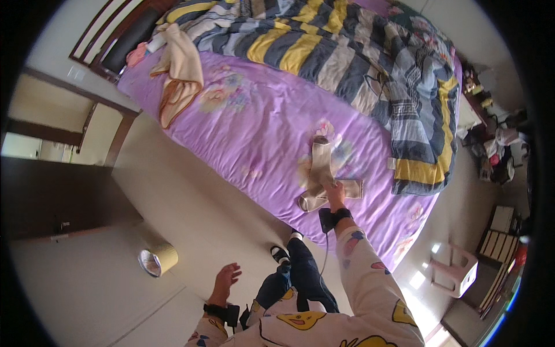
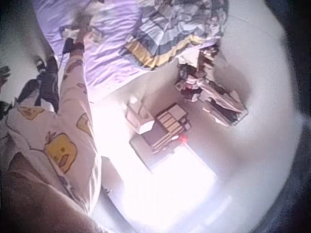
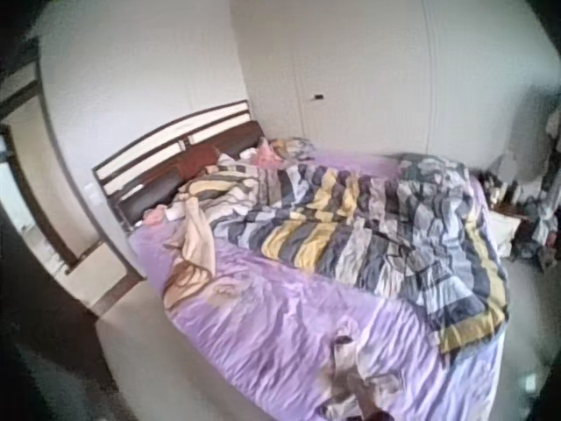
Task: The person tidies a bedroom by picking up a towel and a cup from the bed, placing them on the headboard, and hanging the towel on a clothes rack. They then fold a striped blanket on the bed and place a pair of socks into a drawer.
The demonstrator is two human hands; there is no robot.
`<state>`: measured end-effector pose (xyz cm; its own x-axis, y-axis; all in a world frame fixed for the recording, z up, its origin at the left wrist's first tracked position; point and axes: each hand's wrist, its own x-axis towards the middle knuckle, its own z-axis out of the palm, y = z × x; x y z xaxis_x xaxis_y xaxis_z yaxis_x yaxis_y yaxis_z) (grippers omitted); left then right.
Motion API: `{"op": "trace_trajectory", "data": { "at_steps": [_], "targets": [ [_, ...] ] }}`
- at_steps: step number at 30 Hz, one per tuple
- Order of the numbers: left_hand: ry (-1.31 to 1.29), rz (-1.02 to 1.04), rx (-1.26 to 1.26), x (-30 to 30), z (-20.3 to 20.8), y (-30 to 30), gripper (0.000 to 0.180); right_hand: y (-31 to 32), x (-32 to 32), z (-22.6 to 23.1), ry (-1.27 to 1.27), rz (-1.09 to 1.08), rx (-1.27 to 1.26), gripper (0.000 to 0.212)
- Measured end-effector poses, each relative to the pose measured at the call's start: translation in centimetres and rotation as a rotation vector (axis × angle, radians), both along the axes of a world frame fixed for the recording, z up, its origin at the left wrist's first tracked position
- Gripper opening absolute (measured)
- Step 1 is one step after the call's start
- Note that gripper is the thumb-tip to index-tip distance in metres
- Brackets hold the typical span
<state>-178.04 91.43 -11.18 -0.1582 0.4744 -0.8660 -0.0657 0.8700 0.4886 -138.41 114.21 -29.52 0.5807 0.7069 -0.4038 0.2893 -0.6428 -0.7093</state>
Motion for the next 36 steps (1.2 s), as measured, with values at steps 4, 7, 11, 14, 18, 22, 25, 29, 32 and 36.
{"op": "trace_trajectory", "data": {
  "at_steps": [4, 7, 11, 14, 18, 22, 25, 29, 32, 36],
  "targets": [
    [-0.001, -0.083, -0.029, 1.6, -1.3, 3.7, 0.040, 1.1, -0.9, -1.2, -0.019, 0.049, -0.196, 0.050],
    [0.014, -0.217, 0.024, 3.6, -2.4, 8.1, 0.042, 1.2, -1.5, 2.6, -0.065, 0.265, -0.107, 0.045],
    [0.202, -0.676, 0.493, 8.7, -3.3, 14.3, 0.058, -0.8, -2.5, 10.9, 0.051, 0.596, -0.016, 0.041],
    [0.337, -0.962, 0.907, 12.8, -3.2, 18.5, 0.076, -2.6, -2.7, 16.1, 0.278, 0.735, 0.082, 0.037],
    [0.299, -1.277, 1.054, 16.0, -5.4, 22.6, 0.067, -3.3, -2.2, 19.7, 0.378, 0.929, -0.009, 0.035],
    [-0.343, -1.307, 0.784, 16.6, -9.3, 23.2, 0.021, -3.2, 0.6, 20.6, 0.621, 0.744, -0.076, 0.035],
    [-0.553, -0.940, 0.114, 17.3, -11.5, 22.2, 0.027, -2.3, 3.9, 19.4, 0.674, 0.572, -0.112, 0.042],
    [-0.486, -0.819, 0.169, 19.2, -12.6, 21.4, 0.046, -0.9, 5.8, 16.6, 0.719, 0.551, -0.198, 0.044],
    [-0.514, -0.603, -0.116, 20.4, -12.4, 21.1, 0.046, -0.9, 4.4, 16.4, 0.554, 0.654, -0.099, 0.043],
    [-0.932, -0.119, -0.258, 20.5, -12.0, 20.9, 0.047, -3.0, 1.8, 19.2, -0.183, 1.399, 0.086, 0.028]
  ]
}}
